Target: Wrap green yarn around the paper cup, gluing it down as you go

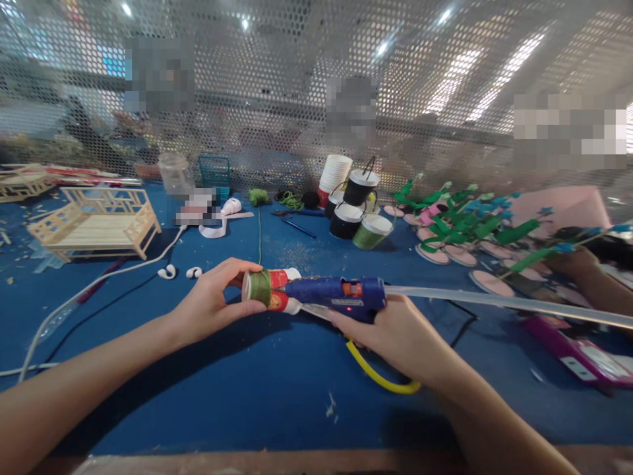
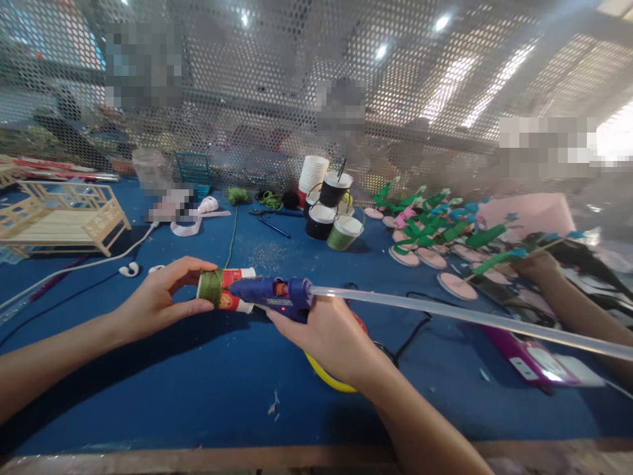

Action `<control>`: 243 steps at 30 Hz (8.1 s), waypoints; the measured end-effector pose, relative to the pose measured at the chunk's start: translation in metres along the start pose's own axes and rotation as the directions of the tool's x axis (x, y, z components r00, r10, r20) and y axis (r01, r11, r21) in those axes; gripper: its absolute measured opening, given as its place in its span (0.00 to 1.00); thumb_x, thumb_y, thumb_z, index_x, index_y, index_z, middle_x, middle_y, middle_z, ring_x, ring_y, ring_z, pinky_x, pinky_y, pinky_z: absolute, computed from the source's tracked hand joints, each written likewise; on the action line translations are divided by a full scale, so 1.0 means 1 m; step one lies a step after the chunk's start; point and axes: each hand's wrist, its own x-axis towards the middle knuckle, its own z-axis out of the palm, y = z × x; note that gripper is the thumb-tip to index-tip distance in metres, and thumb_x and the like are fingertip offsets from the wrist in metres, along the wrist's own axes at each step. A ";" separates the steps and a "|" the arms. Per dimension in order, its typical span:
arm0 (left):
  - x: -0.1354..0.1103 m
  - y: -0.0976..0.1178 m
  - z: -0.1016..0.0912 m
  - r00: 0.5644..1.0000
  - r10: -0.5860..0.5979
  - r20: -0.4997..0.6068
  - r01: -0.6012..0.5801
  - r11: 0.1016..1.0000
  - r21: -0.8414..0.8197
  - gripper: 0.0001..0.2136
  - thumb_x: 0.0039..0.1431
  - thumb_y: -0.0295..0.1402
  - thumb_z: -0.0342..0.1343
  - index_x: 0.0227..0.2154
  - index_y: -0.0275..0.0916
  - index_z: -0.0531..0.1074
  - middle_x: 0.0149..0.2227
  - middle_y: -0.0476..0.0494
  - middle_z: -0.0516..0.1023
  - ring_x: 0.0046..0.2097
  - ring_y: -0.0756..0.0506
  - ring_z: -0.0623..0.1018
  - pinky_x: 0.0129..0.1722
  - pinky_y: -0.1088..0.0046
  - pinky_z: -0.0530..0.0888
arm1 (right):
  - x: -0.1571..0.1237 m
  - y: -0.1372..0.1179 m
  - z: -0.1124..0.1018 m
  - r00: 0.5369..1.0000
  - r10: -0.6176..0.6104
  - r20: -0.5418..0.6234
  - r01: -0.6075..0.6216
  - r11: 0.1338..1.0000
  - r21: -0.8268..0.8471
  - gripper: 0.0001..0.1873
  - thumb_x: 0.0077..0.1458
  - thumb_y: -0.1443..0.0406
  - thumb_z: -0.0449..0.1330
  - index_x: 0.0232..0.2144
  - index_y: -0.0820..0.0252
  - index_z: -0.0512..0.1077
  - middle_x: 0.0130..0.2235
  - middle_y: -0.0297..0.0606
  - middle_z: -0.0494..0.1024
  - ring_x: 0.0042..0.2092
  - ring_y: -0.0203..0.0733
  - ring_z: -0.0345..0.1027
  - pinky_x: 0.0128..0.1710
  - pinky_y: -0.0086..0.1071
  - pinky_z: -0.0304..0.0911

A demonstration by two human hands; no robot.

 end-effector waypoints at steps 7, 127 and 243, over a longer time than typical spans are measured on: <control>0.000 0.000 0.000 1.000 -0.007 -0.015 0.008 1.000 0.013 0.19 0.52 0.38 0.57 0.45 0.36 0.63 0.42 0.40 0.70 0.39 0.45 0.75 0.40 0.63 0.75 | -0.001 0.000 0.001 1.000 -0.002 -0.010 0.002 1.000 -0.014 0.14 0.45 0.54 0.56 0.25 0.59 0.72 0.21 0.32 0.72 0.24 0.39 0.64 0.21 0.29 0.61; -0.010 0.014 0.007 0.950 0.305 0.066 -0.312 0.937 0.158 0.19 0.54 0.39 0.56 0.46 0.39 0.61 0.46 0.37 0.67 0.49 0.42 0.71 0.47 0.63 0.71 | 0.065 -0.031 0.029 0.962 -0.260 0.087 0.215 0.913 0.346 0.10 0.51 0.63 0.54 0.21 0.62 0.64 0.23 0.31 0.70 0.26 0.32 0.60 0.28 0.27 0.56; -0.006 0.010 0.003 0.941 0.298 0.159 -0.333 0.898 0.287 0.16 0.59 0.30 0.49 0.50 0.40 0.58 0.47 0.39 0.62 0.49 0.44 0.68 0.48 0.64 0.71 | 0.083 0.043 -0.025 0.988 0.096 -0.123 -0.122 0.965 -0.232 0.08 0.38 0.74 0.59 0.14 0.60 0.65 0.20 0.39 0.71 0.28 0.43 0.67 0.27 0.30 0.55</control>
